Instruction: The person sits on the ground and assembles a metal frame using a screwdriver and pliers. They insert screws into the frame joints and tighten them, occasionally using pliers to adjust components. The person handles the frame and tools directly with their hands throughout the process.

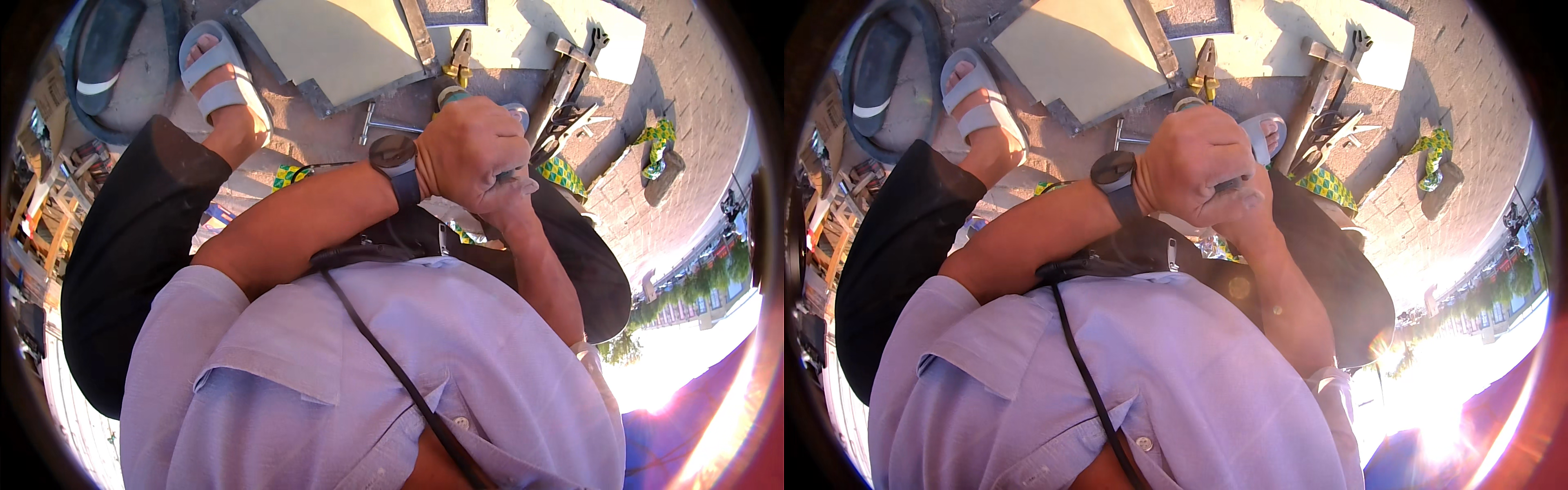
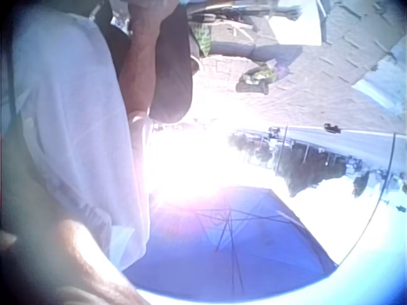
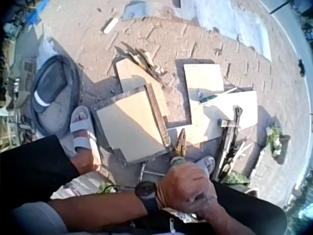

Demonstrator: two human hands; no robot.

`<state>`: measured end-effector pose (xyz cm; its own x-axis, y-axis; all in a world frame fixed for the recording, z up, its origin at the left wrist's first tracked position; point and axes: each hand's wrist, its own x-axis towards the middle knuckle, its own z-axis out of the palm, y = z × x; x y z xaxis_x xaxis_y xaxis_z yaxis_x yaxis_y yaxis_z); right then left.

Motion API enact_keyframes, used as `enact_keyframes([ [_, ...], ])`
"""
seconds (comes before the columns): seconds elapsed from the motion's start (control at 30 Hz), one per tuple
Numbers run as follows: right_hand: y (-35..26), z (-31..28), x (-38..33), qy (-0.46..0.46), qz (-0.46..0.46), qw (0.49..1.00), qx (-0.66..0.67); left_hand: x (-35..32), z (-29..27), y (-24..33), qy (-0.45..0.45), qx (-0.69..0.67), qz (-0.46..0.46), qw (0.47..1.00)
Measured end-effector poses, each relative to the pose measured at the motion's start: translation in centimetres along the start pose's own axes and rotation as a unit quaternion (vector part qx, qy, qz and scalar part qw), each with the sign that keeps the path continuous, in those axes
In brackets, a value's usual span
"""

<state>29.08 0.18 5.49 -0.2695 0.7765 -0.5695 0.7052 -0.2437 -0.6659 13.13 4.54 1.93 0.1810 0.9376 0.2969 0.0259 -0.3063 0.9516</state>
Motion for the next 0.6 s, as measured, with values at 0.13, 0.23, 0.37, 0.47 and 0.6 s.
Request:
enact_keyframes([
  [0.13, -0.4, 0.1, -0.2, 0.009, 0.004, 1.000, 0.005, 0.0, 0.0, 0.1, 0.006, -0.006, 0.013, 1.000],
  [0.23, 0.0, 0.0, 0.0, -0.011, -0.011, 0.999, -0.041, -0.1, 0.0, -0.1, -0.009, 0.007, 0.013, 1.000],
  [0.37, 0.4, 0.0, -0.1, -0.012, 0.019, 1.000, -0.004, 0.0, -0.4, 0.1, -0.017, -0.005, 0.013, 1.000],
  [0.47, 0.5, 0.1, 0.1, -0.019, 0.023, 1.000, -0.008, 0.0, -0.7, 0.2, -0.022, 0.000, 0.013, 1.000],
  [0.6, 0.3, 0.1, 0.2, -0.010, 0.026, 1.000, -0.005, 0.1, -0.5, 0.0, -0.016, -0.003, 0.012, 1.000],
])
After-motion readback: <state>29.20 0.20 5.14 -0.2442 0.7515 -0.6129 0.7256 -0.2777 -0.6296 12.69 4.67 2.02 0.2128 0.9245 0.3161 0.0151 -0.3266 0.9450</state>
